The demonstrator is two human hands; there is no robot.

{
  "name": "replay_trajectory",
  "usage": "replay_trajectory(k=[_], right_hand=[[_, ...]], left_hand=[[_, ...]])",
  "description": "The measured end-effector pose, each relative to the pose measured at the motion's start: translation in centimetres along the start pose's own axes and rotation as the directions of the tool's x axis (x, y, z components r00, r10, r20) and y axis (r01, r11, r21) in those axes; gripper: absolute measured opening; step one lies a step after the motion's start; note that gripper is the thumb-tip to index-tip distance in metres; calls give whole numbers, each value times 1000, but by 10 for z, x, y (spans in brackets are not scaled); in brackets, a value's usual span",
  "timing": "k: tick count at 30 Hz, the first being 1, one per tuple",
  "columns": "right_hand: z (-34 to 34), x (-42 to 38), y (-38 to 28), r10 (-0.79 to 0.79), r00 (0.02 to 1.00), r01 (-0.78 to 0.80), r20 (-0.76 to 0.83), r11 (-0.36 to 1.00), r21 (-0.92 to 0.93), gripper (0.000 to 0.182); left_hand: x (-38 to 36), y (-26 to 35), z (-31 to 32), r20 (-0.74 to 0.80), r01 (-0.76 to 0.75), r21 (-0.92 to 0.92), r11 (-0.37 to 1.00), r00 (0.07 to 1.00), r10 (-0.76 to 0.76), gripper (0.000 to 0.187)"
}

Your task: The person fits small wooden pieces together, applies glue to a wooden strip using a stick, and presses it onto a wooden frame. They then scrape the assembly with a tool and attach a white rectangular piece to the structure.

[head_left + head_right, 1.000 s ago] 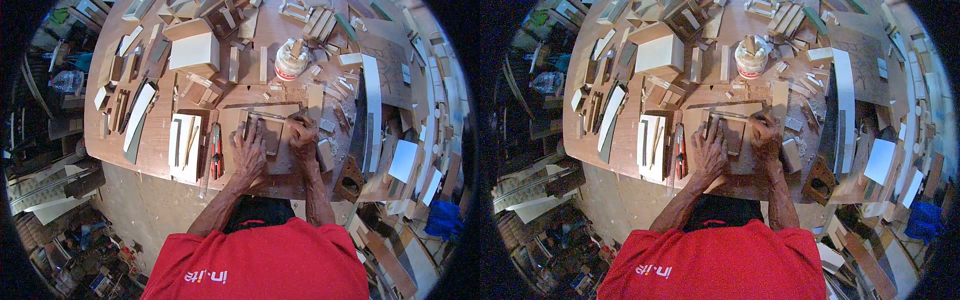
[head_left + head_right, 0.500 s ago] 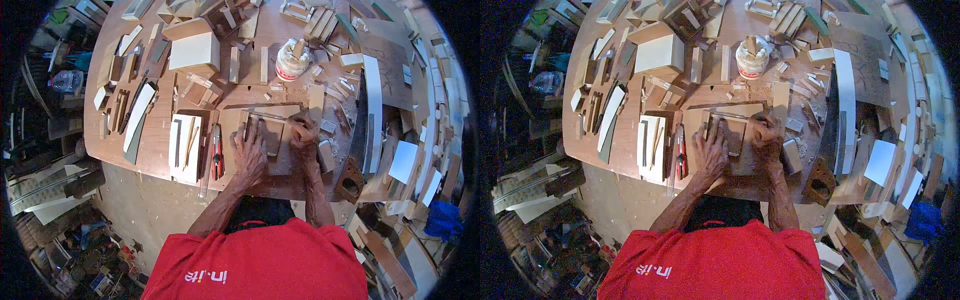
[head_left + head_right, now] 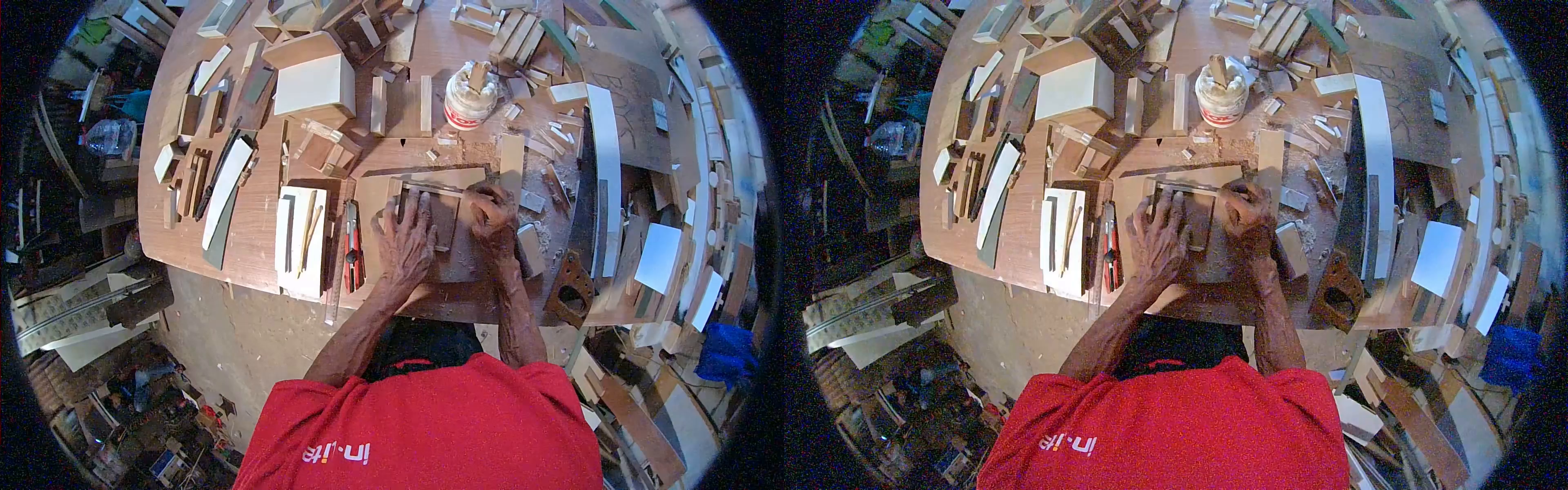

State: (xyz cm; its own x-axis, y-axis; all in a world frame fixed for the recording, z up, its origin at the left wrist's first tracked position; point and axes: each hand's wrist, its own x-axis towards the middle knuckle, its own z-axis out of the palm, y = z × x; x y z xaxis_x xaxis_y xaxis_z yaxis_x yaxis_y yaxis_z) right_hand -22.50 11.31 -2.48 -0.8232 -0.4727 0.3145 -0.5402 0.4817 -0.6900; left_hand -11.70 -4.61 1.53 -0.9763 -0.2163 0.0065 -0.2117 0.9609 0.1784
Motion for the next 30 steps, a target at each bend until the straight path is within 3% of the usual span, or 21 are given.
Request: replay_trajectory(k=[2, 8, 12, 14, 17, 30], right_hand=[[0, 3, -7, 86, 996, -87, -35, 996, -31, 18], [-2, 3, -12, 116, 993, -117, -13, 991, -59, 22], [-1, 3, -6, 67, 998, -68, -13, 996, -53, 22], [-3, 5, -12, 137, 991, -136, 13, 990, -25, 23], [-3, 5, -9, 144, 989, -144, 42, 990, -5, 30], [-6, 7, -15, 132, 991, -131, 30, 991, -26, 30]], left_hand=[[-1, -1, 3, 4, 4, 14, 1000, 1000, -4, 58], [-1, -1, 5, -5, -3, -14, 1000, 1000, 3, 59], [-2, 0, 5, -14, 3, -41, 999, 1000, -4, 59], [-2, 0, 5, -7, 12, -40, 999, 1000, -12, 59], [-1, -1, 5, -30, 3, -33, 999, 1000, -4, 57], [0, -1, 2, -47, -16, -60, 998, 999, 13, 58]])
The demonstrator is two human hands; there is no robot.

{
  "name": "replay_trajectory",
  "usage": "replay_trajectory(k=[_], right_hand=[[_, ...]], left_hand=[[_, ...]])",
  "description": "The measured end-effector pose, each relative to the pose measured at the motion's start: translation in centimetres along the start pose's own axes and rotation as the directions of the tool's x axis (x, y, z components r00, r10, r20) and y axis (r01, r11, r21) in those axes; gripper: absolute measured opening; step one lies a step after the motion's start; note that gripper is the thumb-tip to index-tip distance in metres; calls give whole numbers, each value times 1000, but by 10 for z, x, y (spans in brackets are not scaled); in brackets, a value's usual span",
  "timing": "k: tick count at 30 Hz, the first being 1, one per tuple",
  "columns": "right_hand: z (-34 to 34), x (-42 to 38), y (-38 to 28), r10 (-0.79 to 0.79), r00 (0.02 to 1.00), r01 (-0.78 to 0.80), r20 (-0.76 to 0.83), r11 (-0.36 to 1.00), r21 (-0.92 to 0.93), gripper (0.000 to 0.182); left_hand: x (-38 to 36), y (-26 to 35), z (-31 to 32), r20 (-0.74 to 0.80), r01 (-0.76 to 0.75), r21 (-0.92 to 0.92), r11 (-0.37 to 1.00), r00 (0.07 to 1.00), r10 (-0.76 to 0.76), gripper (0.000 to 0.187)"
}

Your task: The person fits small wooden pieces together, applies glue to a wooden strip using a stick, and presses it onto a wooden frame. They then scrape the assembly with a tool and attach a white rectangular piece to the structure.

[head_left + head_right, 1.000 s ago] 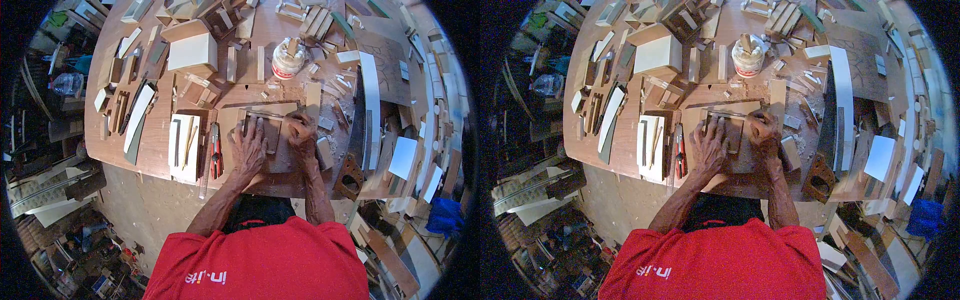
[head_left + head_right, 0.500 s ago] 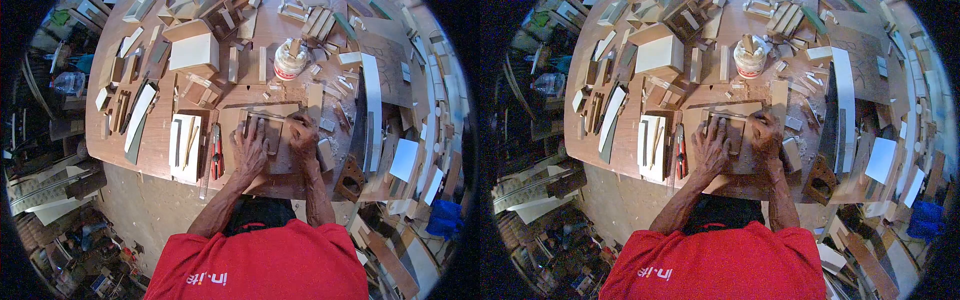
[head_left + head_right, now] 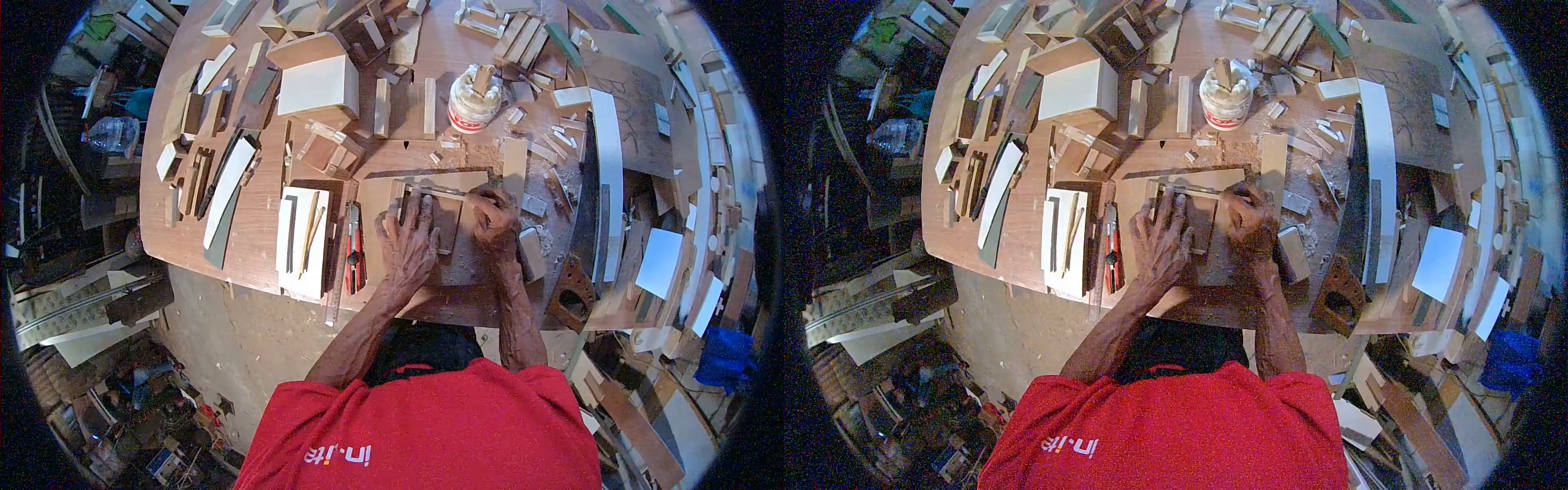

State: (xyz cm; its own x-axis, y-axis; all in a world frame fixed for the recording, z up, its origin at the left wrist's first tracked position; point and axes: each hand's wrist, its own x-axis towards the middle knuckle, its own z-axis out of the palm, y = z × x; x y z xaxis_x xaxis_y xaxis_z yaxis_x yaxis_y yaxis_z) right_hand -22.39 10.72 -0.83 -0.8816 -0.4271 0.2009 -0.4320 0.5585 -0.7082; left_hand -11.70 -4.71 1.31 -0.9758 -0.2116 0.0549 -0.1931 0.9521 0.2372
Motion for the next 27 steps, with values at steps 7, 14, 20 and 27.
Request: replay_trajectory(k=[7, 14, 20, 27], right_hand=[[1, 0, 4, -8, 1000, 8, 1, 1000, 3, 30], [2, -4, 6, 67, 995, -68, 74, 998, 12, 24], [6, -5, 8, 22, 1000, -22, -4, 1000, -12, 21], [6, -2, 6, -41, 996, 37, -73, 998, -58, 20]], left_hand=[[1, 1, 0, 25, 3, 53, 999, 1000, -4, 60], [0, 0, -1, 33, -5, 34, 999, 999, 4, 58], [1, 3, -1, 69, 22, 67, 997, 997, -26, 66], [7, 14, -4, 109, 97, 124, 988, 988, -111, 64]])
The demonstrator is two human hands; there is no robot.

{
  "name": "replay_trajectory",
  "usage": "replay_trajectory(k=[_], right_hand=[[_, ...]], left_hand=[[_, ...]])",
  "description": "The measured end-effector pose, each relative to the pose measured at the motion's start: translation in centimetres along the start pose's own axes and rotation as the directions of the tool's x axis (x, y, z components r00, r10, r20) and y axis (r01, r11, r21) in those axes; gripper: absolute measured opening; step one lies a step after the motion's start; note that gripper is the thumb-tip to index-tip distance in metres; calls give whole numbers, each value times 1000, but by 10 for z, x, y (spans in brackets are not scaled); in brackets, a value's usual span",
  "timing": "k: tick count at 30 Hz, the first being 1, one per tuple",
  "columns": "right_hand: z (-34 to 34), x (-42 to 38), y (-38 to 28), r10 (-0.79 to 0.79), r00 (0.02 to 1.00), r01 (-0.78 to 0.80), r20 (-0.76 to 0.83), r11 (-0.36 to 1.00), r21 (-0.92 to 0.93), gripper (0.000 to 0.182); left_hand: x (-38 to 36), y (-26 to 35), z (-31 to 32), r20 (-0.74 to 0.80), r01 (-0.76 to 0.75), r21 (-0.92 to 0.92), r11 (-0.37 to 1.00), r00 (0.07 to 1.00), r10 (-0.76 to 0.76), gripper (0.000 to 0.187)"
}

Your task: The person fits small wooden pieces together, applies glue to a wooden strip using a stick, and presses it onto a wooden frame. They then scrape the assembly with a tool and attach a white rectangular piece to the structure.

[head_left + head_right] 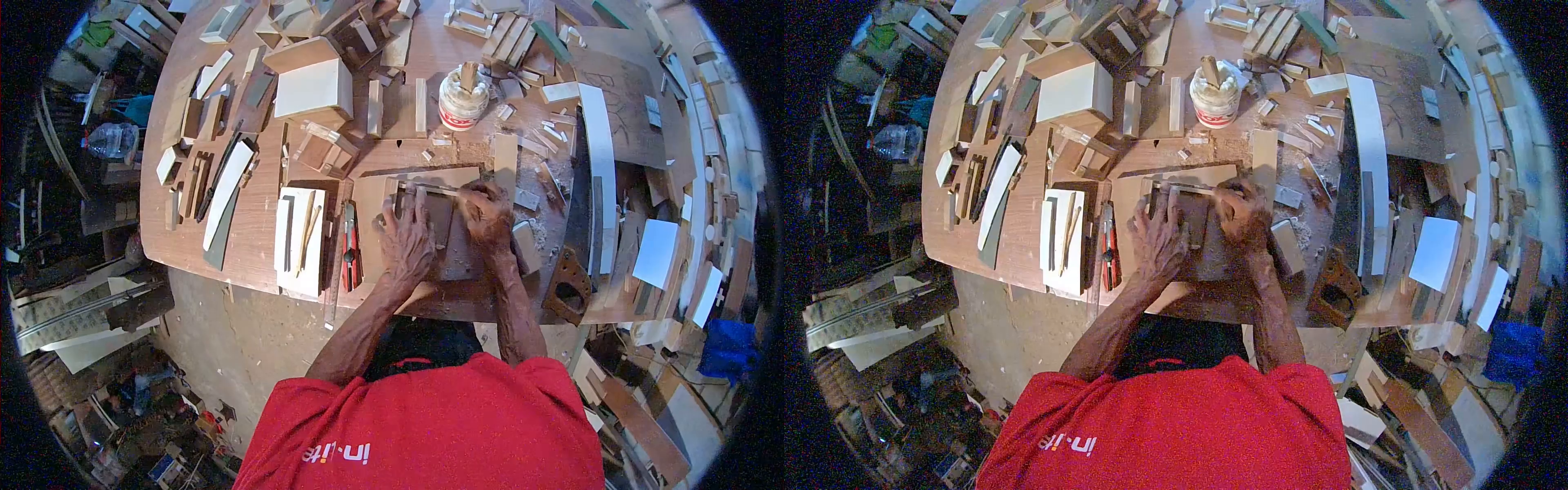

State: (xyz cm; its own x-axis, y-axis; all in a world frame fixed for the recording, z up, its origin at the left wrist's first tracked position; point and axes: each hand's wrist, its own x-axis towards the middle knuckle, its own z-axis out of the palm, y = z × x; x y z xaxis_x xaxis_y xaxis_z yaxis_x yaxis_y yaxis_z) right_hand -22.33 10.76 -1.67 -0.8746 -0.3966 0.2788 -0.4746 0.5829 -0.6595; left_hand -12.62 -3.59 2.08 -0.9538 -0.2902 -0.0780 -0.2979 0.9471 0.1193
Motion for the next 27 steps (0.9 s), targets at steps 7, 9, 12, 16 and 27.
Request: replay_trajectory(k=[7, 9, 12, 16, 27], right_hand=[[3, -4, 1, -18, 1000, 18, 2, 991, 131, 19], [2, -5, 1, 13, 1000, -14, 8, 990, 142, 19], [-7, 2, -1, 21, 997, -26, 71, 997, 67, 19], [-17, 0, 6, -59, 997, 59, 46, 998, -3, 19], [-98, -64, 0, 380, 916, -387, -129, 921, -38, 19]], left_hand=[[1, 5, -14, 48, -26, 25, 999, 999, 24, 61], [1, 2, -10, 29, -37, -4, 999, 999, 37, 61], [0, 0, -6, 19, -51, -23, 998, 999, 51, 61], [0, 1, -6, 55, -33, 9, 999, 998, 32, 63], [1, -12, 22, 12, -176, 130, 976, 984, 176, 74]])
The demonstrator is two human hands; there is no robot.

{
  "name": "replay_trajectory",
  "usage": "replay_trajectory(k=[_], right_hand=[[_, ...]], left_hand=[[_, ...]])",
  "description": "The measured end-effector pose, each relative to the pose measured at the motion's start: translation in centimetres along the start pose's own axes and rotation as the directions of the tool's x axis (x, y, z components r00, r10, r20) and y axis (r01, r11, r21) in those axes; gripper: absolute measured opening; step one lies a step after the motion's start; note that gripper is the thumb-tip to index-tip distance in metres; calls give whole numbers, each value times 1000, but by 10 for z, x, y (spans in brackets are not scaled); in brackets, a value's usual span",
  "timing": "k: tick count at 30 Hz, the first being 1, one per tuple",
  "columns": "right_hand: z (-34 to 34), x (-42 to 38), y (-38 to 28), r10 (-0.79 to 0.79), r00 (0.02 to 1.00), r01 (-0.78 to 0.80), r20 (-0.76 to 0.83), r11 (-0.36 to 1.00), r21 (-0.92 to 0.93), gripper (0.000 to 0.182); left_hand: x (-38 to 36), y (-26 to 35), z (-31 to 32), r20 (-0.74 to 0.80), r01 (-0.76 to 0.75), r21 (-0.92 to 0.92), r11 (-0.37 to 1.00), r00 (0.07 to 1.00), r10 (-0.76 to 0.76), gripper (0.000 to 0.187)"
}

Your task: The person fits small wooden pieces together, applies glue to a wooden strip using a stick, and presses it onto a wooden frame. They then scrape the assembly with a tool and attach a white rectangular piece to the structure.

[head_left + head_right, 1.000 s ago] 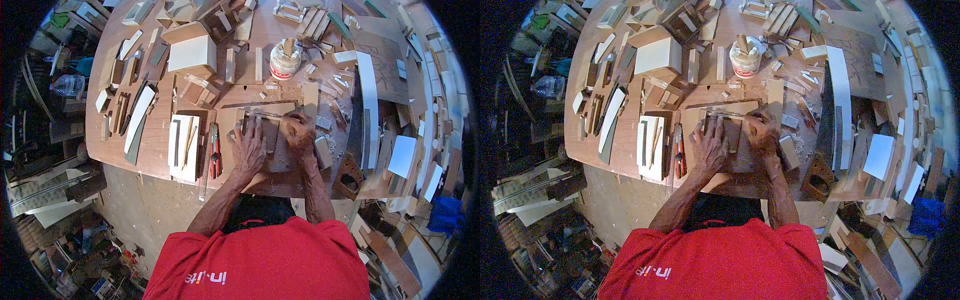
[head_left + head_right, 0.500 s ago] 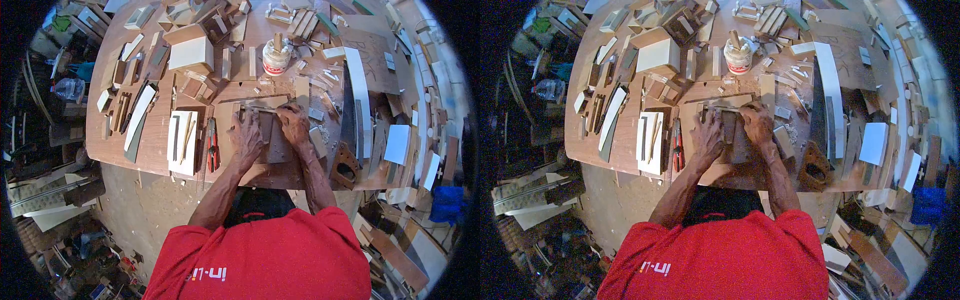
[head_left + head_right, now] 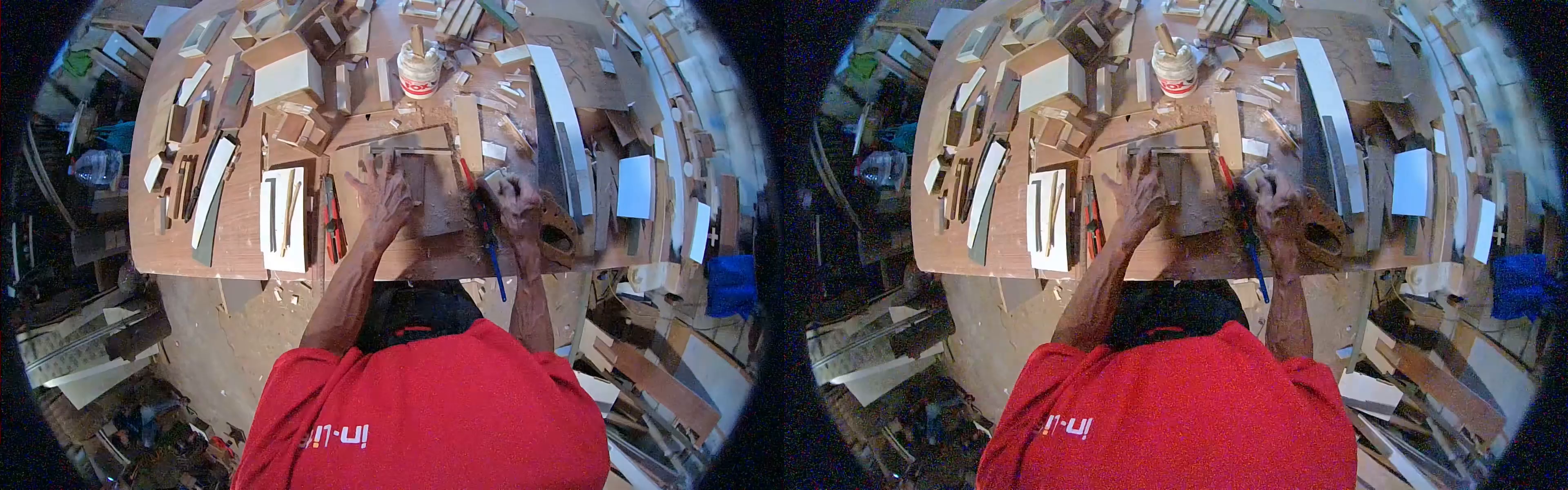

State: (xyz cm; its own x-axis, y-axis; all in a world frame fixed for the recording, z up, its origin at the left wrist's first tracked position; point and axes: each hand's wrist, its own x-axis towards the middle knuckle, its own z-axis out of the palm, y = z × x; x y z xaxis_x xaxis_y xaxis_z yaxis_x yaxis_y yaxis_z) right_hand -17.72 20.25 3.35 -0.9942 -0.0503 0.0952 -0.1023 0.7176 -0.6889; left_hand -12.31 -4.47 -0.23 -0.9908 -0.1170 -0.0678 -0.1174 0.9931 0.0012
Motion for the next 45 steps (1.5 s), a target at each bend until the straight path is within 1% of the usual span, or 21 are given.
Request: replay_trajectory(k=[1, 2, 3, 5, 6, 8, 9, 11, 12, 14, 18, 21, 23, 28, 29, 31, 33, 35, 37, 38, 45], right_hand=[[-6, -13, -1, 110, 993, -111, 51, 994, -1, 21], [-7, -30, 12, -89, 995, 93, 44, 992, -91, 24], [-9, -37, 12, -89, 995, 92, 40, 991, -93, 24], [-8, -43, 9, 202, 969, -196, 146, 979, -53, 18], [-6, -46, 10, 204, 969, -198, 140, 979, -52, 18], [0, -51, 16, 119, 989, -91, 91, 961, -262, 19], [0, -54, 18, 124, 989, -98, 85, 960, -264, 19], [2, -60, 23, -22, 999, 31, 43, 971, -236, 24], [4, -65, 25, -22, 999, 31, 43, 971, -238, 24], [7, -74, 28, -171, 983, 182, 65, 943, -280, 27], [6, -84, 9, -112, 982, 165, 153, 905, -393, 31], [15, -88, 18, -176, 981, 192, 78, 863, -468, 30], [24, -88, 32, -151, 986, 168, 73, 876, -452, 26], [18, -92, 25, -175, 984, 174, 28, 922, -346, 18], [12, -94, 16, -116, 992, 124, 44, 946, -298, 18], [8, -91, 3, -65, 995, 80, 70, 965, -249, 19], [10, -84, -5, -32, 990, 36, 136, 999, -32, 24], [26, -78, 2, 12, 985, 5, 171, 995, -98, 29], [34, -68, 0, -273, 934, 297, 229, 952, -73, 44], [36, -62, 0, -267, 916, 283, 301, 959, -10, 62], [41, -55, -9, -235, 913, 267, 335, 962, -52, 66]], left_hand=[[0, 0, -3, 45, -14, -13, 1000, 999, 15, 78], [0, 0, -6, 91, -27, -27, 999, 995, 29, 82], [-1, -1, 0, 89, -31, -28, 999, 996, 33, 82], [0, -4, 14, 14, -58, -11, 998, 998, 58, 85], [1, -4, 11, 11, -63, -10, 998, 998, 63, 85], [5, -4, 6, 122, -25, -62, 998, 992, 33, 83], [5, -3, 7, 121, -33, -64, 997, 992, 41, 83], [3, -4, 8, 73, -35, -39, 999, 997, 38, 83], [2, -3, 7, 73, -36, -41, 999, 997, 39, 83], [2, -1, 3, 59, -42, -17, 999, 997, 43, 80], [9, -5, 8, 143, -58, 18, 998, 988, 55, 77], [7, -2, 3, 137, -54, -50, 997, 989, 60, 72], [7, 3, 12, -73, -26, -71, 997, 997, 21, 70], [3, 3, 12, -161, -53, -111, 992, 986, 35, 67], [4, 2, 18, -188, -80, -93, 992, 980, 62, 66], [0, 7, 5, -177, -60, -114, 992, 983, 39, 65], [-1, 9, 1, -165, -42, -135, 990, 986, 20, 65], [-1, 10, 3, -183, -38, -139, 990, 983, 12, 63], [-2, 10, -1, -173, -34, -136, 990, 985, 10, 62], [-3, 10, -3, -162, -36, -137, 990, 987, 14, 62], [-2, 10, -1, -154, -27, -175, 984, 988, 0, 61]])
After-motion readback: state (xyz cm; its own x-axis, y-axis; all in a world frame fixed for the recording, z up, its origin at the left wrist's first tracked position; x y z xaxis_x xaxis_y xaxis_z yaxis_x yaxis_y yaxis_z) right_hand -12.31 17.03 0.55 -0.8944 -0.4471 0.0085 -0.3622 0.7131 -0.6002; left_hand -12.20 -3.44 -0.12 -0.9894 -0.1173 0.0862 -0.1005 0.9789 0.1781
